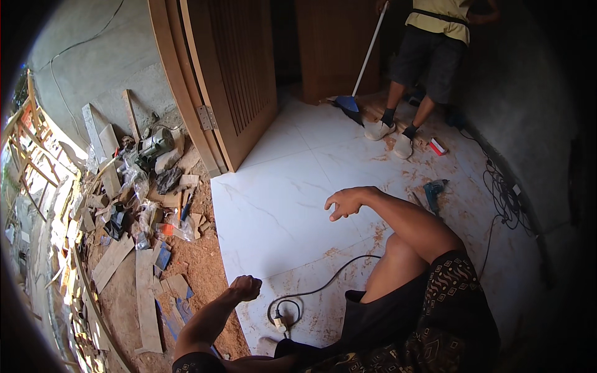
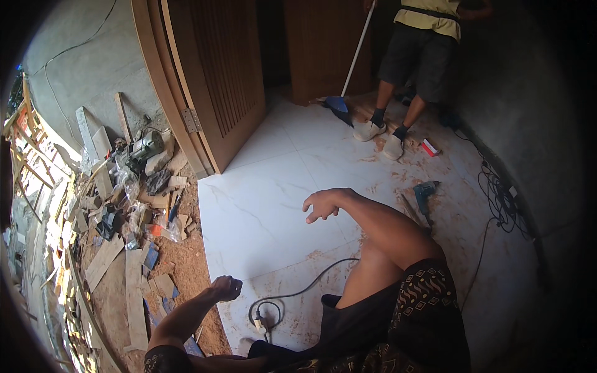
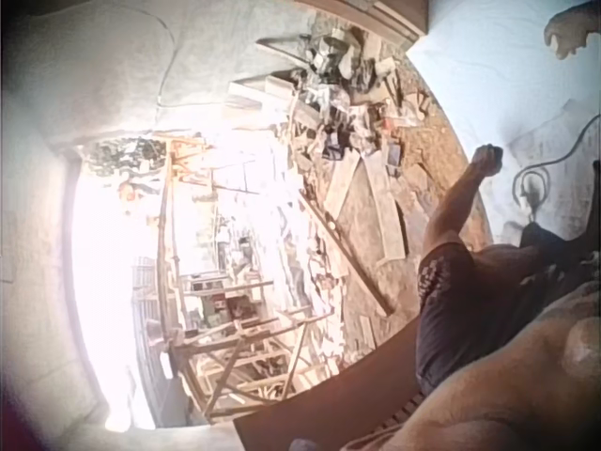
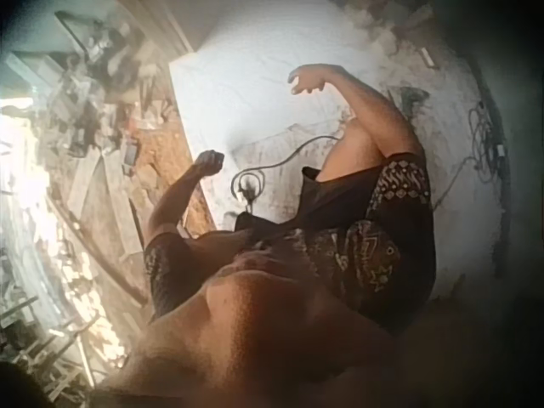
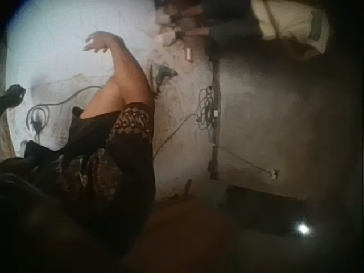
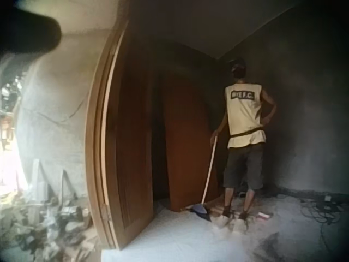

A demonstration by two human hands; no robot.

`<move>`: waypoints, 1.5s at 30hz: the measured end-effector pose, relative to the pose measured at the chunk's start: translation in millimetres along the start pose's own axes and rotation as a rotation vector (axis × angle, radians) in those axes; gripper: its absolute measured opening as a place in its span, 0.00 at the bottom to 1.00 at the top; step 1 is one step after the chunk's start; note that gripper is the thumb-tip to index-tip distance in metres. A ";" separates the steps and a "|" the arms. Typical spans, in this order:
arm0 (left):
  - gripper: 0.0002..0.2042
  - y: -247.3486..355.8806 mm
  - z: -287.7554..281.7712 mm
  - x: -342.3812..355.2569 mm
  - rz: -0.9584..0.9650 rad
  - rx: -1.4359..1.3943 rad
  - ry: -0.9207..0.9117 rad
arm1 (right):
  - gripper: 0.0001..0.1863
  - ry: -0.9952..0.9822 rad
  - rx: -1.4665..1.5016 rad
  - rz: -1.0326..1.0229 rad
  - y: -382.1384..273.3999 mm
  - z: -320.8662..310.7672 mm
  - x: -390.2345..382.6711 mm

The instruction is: The person installs hinges on a wooden door using a power drill and screws, then uses a hammer and a wooden block to adjust the door's position at the base.

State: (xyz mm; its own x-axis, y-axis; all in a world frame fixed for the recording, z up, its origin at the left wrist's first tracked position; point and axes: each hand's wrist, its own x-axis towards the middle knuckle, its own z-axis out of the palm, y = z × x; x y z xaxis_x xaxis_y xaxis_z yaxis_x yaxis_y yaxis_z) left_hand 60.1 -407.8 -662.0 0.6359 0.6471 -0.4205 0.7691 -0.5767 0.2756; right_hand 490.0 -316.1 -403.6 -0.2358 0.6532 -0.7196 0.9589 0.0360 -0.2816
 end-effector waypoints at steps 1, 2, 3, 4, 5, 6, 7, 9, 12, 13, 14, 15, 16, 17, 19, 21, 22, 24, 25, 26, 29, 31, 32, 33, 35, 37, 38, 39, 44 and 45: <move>0.09 3.8 -4.5 1.3 0.014 0.016 0.019 | 0.38 0.006 -0.004 0.007 1.8 -0.3 -0.8; 0.08 7.1 -8.9 1.6 0.020 0.011 0.032 | 0.38 0.004 -0.001 0.001 3.7 -0.6 -1.4; 0.08 3.6 -4.8 -0.2 0.014 0.006 0.026 | 0.38 -0.005 -0.001 -0.005 2.0 -0.9 -0.8; 0.09 -2.8 0.3 1.2 0.002 0.006 0.020 | 0.39 -0.001 -0.001 -0.015 0.0 -1.3 1.2; 0.10 -8.0 6.7 0.3 -0.009 0.005 0.016 | 0.39 0.003 0.000 -0.025 -2.3 -1.7 3.2; 0.09 -7.5 5.1 1.2 -0.007 -0.011 0.018 | 0.39 0.005 0.002 -0.022 -2.1 -3.4 1.1; 0.09 -6.5 5.7 1.7 -0.005 -0.014 0.015 | 0.39 0.001 0.003 -0.021 -1.1 -2.4 2.2; 0.09 -4.1 4.6 0.8 -0.002 0.004 0.020 | 0.39 -0.001 0.002 0.002 -1.1 -0.8 2.8; 0.09 -1.4 1.6 -2.2 0.000 -0.020 0.019 | 0.39 0.005 0.016 -0.004 -1.4 0.5 0.8; 0.09 -2.1 2.5 -2.3 -0.001 -0.018 0.017 | 0.39 0.005 0.018 -0.006 -2.7 -0.3 0.9; 0.09 -2.5 3.4 -2.4 0.001 -0.022 0.019 | 0.40 0.007 -0.003 0.011 -4.3 -1.6 1.8; 0.09 -2.6 4.3 -1.7 0.002 -0.025 0.021 | 0.42 0.010 -0.025 0.028 -5.5 -3.7 2.0; 0.09 -3.1 5.0 -1.5 0.004 -0.022 0.018 | 0.44 0.166 0.054 -0.042 -5.7 -4.8 1.7; 0.09 -3.9 5.4 -1.1 0.005 -0.014 0.010 | 0.46 0.323 0.134 -0.109 -5.5 -6.5 1.7; 0.09 -1.0 6.5 0.0 0.016 -0.002 -0.016 | 0.48 0.598 0.258 -0.103 -22.1 -31.6 0.1; 0.08 -2.3 5.0 0.6 0.000 -0.008 -0.012 | 0.47 0.732 0.155 -0.068 -44.3 -50.4 -3.5; 0.08 -0.1 2.1 0.0 0.001 -0.005 -0.030 | 0.47 0.724 0.170 -0.064 -51.0 -53.4 -6.5; 0.08 5.0 -4.5 4.8 0.004 0.005 0.036 | 0.47 0.603 0.315 -0.130 -59.3 -57.6 -11.4; 0.08 6.1 -3.4 3.4 0.002 0.008 0.032 | 0.47 0.602 0.321 -0.132 -54.8 -52.4 -7.2; 0.08 7.1 -1.9 0.3 0.015 -0.022 0.019 | 0.47 0.445 0.243 -0.177 -46.7 -42.4 -0.9; 0.08 4.3 5.4 0.9 0.018 -0.015 0.032 | 0.46 0.010 -0.038 -0.155 -21.2 -18.4 18.0; 0.09 5.8 3.7 -6.6 0.024 -0.031 0.044 | 0.43 -0.167 -0.050 0.036 -25.7 -7.6 6.8; 0.09 12.2 -4.3 -8.3 0.004 -0.025 -0.064 | 0.43 -0.163 -0.053 0.039 -17.9 -8.0 7.5; 0.09 13.0 -8.8 -10.3 0.003 -0.023 -0.058 | 0.44 -0.124 -0.054 0.068 -10.1 -8.2 7.6; 0.10 12.4 -10.2 -12.4 -0.053 -0.022 -0.114 | 0.44 -0.089 -0.058 0.096 5.8 -8.2 14.2; 0.10 7.2 -7.3 -12.3 -0.061 -0.023 -0.112 | 0.44 0.078 0.019 0.088 14.1 -10.6 19.4; 0.10 5.4 -5.3 -11.7 -0.065 -0.021 -0.111 | 0.44 0.074 0.017 0.087 18.2 -9.3 22.3; 0.10 5.3 -6.3 -10.9 -0.069 -0.026 -0.111 | 0.43 0.064 0.024 0.075 16.7 -9.6 23.2; 0.10 -2.4 5.6 -9.4 -0.053 -0.006 -0.060 | 0.42 -0.005 0.027 -0.007 -4.5 -8.3 25.7; 0.10 2.9 3.2 -6.4 -0.056 -0.013 -0.058 | 0.42 0.008 0.012 -0.016 1.0 -7.4 25.7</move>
State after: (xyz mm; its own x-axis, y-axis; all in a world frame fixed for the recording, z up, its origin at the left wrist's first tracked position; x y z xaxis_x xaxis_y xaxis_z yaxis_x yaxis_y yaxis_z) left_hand 58.0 -415.2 -661.3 0.5870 0.6479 -0.4854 0.8046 -0.5335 0.2609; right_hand 486.0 -293.7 -417.6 -0.2498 0.6588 -0.7096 0.9530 0.0376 -0.3006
